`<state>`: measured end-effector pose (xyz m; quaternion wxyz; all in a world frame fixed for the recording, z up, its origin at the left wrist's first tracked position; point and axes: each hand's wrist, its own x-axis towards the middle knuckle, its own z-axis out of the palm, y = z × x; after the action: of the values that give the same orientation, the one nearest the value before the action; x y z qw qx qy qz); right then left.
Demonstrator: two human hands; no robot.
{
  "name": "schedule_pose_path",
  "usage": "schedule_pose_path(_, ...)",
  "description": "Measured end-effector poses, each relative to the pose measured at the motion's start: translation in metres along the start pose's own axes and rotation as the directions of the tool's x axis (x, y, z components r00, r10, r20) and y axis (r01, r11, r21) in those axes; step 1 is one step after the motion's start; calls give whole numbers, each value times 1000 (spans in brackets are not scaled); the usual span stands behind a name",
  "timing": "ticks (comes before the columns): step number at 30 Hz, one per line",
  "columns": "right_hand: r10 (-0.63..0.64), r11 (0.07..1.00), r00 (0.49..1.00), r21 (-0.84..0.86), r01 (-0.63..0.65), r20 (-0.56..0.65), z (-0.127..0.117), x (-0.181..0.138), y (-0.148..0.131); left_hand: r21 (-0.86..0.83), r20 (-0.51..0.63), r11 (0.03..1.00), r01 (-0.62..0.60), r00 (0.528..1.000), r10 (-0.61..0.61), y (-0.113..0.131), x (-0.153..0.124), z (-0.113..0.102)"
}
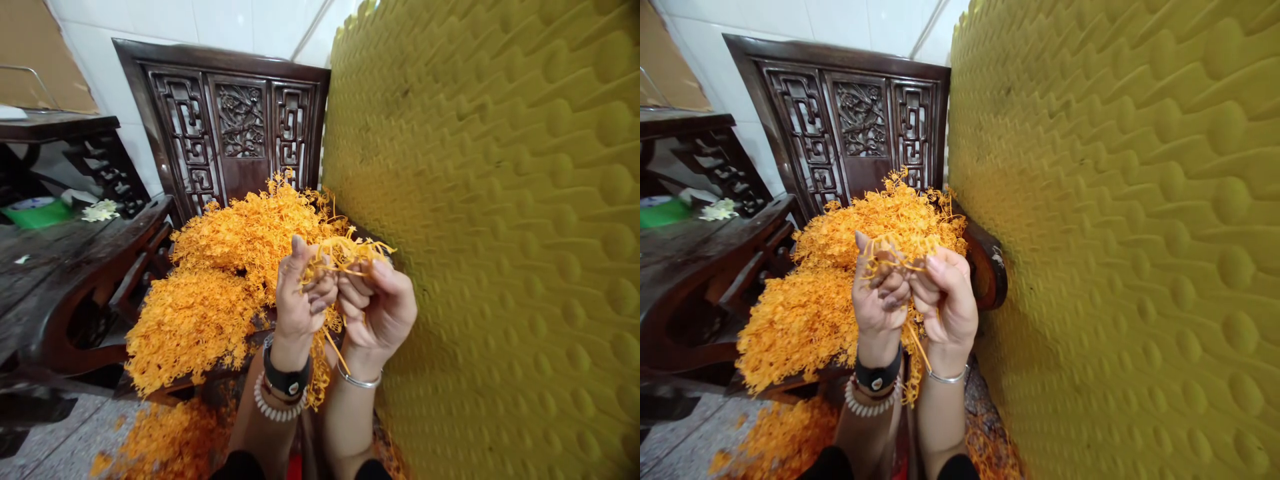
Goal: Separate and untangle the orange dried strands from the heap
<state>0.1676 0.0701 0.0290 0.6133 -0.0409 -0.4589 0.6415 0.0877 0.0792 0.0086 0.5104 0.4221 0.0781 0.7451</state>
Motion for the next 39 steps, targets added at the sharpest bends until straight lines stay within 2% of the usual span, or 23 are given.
schedule_pose_path(4, -87, 996, 994, 3, 87, -73, -9, -2, -10, -80, -113, 989, -127, 987, 117, 12, 6, -16)
schedule_pose_path(6, -115, 991, 987, -79, 106, -113, -13, -2, -11, -158, -109, 975, -155, 984, 139, 17, 8, -22)
schedule_pose_path(8, -92, 982, 989, -177, 71, -114, -13, -2, -7, -183, -61, 974, -132, 991, 123, 18, 9, -23)
schedule_pose_path(10, -92, 965, 987, -255, 56, -131, -11, 0, -1, -85, -51, 992, -89, 995, 84, 15, 9, -19)
schedule_pose_path(14, -136, 939, 972, -337, 66, -189, -7, 1, 7, 194, -111, 981, -21, 993, 43, 6, 6, -12)
schedule_pose_path(18, -186, 920, 958, -382, 92, -218, -6, -1, 6, 318, -146, 945, -73, 981, 125, -1, 5, -15)
schedule_pose_path(20, -198, 917, 958, -384, 106, -208, -7, -2, 5, 394, -99, 912, -114, 981, 166, -2, 4, -18)
schedule_pose_path(23, -184, 926, 964, -363, 104, -193, -9, -3, 3, 536, 61, 828, -165, 986, 156, 1, 0, -17)
schedule_pose_path(25, -167, 943, 970, -316, 105, -177, -9, -2, 5, 575, 85, 798, -179, 984, 159, 2, -3, -13)
schedule_pose_path(28, -247, 951, 954, -229, 205, -172, -7, 1, 13, 418, 31, 894, -164, 986, 166, 0, -6, -3)
schedule_pose_path(30, -360, 925, 907, -208, 317, -217, -4, 4, 22, 275, -27, 948, -161, 984, 175, -4, -6, 4)
schedule_pose_path(32, -413, 908, 870, -202, 368, -270, -1, 7, 30, 197, -104, 965, -172, 975, 195, -7, -5, 9)
schedule_pose_path(34, -384, 922, 875, -179, 344, -295, 0, 11, 35, 138, -165, 975, -176, 966, 198, -10, -4, 12)
schedule_pose_path(36, -327, 944, 903, -142, 298, -280, -1, 15, 36, 69, -185, 985, -161, 968, 171, -10, -2, 12)
schedule_pose_path(39, -300, 953, 922, -43, 299, -246, -6, 20, 29, 11, -234, 992, -123, 964, 123, -4, 4, 2)
